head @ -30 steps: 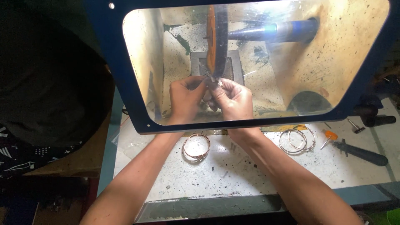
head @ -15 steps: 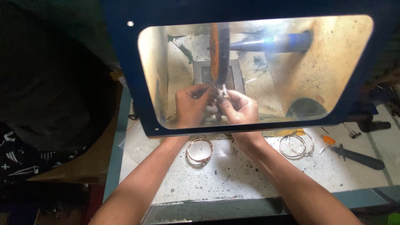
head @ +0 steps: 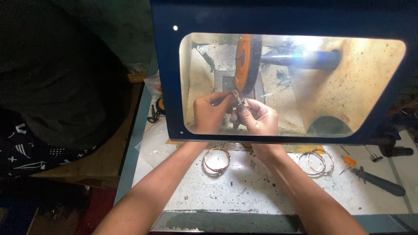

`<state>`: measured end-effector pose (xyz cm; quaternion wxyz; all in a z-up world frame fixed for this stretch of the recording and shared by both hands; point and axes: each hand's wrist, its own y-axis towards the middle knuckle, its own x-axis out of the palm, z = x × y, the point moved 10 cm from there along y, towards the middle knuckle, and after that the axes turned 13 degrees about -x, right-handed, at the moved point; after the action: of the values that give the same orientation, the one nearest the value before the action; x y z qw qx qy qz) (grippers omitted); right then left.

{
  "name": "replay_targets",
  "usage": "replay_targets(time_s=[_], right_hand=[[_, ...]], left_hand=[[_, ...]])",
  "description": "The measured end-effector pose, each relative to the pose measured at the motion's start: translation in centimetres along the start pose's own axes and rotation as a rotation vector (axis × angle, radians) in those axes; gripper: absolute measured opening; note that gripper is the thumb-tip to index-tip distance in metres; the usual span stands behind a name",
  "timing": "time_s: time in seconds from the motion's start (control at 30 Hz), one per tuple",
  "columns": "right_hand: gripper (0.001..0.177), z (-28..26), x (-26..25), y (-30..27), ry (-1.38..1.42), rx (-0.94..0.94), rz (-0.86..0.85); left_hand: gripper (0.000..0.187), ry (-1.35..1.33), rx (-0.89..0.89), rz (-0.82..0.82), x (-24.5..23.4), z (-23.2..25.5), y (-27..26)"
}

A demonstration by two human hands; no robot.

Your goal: The person holds a silver-colored bracelet against a rotating buffing wheel inside a blue enclosure, repeatedly rotating the bracelet to polish its surface. They pause to inspect the bracelet, then resume buffing. Additional bracelets are visible on the workbench.

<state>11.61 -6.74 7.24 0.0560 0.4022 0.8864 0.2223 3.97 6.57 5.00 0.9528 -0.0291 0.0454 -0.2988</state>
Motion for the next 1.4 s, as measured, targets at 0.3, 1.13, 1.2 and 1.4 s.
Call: replay_targets(time_s=[0.3, 1.13, 1.2, 1.4], right_hand=[[0.015, -2.2, 0.1, -0.1, -0.066, -0.118, -0.204], [0.030, 1.9, -0.7, 1.2, 0.016, -0.027, -0.112], [0.027, 2.5, -0.4, 1.3, 0.130, -0.003, -0.098], [0.025, 1.9, 0.5, 1.3, 0.205, 0.054, -0.071]], left_hand=[[0.016, -0.062, 0.403, 0.148, -1.8, 3.1, -2.7], [0.019, 0.073, 0.386, 0.111, -1.2, 2.5, -1.6], [0.021, 0.042, 0.310, 0.100, -1.2, 1.7, -1.3], [0.021, 0.007, 0.301, 0.124, -1.8, 1.9, -1.4]])
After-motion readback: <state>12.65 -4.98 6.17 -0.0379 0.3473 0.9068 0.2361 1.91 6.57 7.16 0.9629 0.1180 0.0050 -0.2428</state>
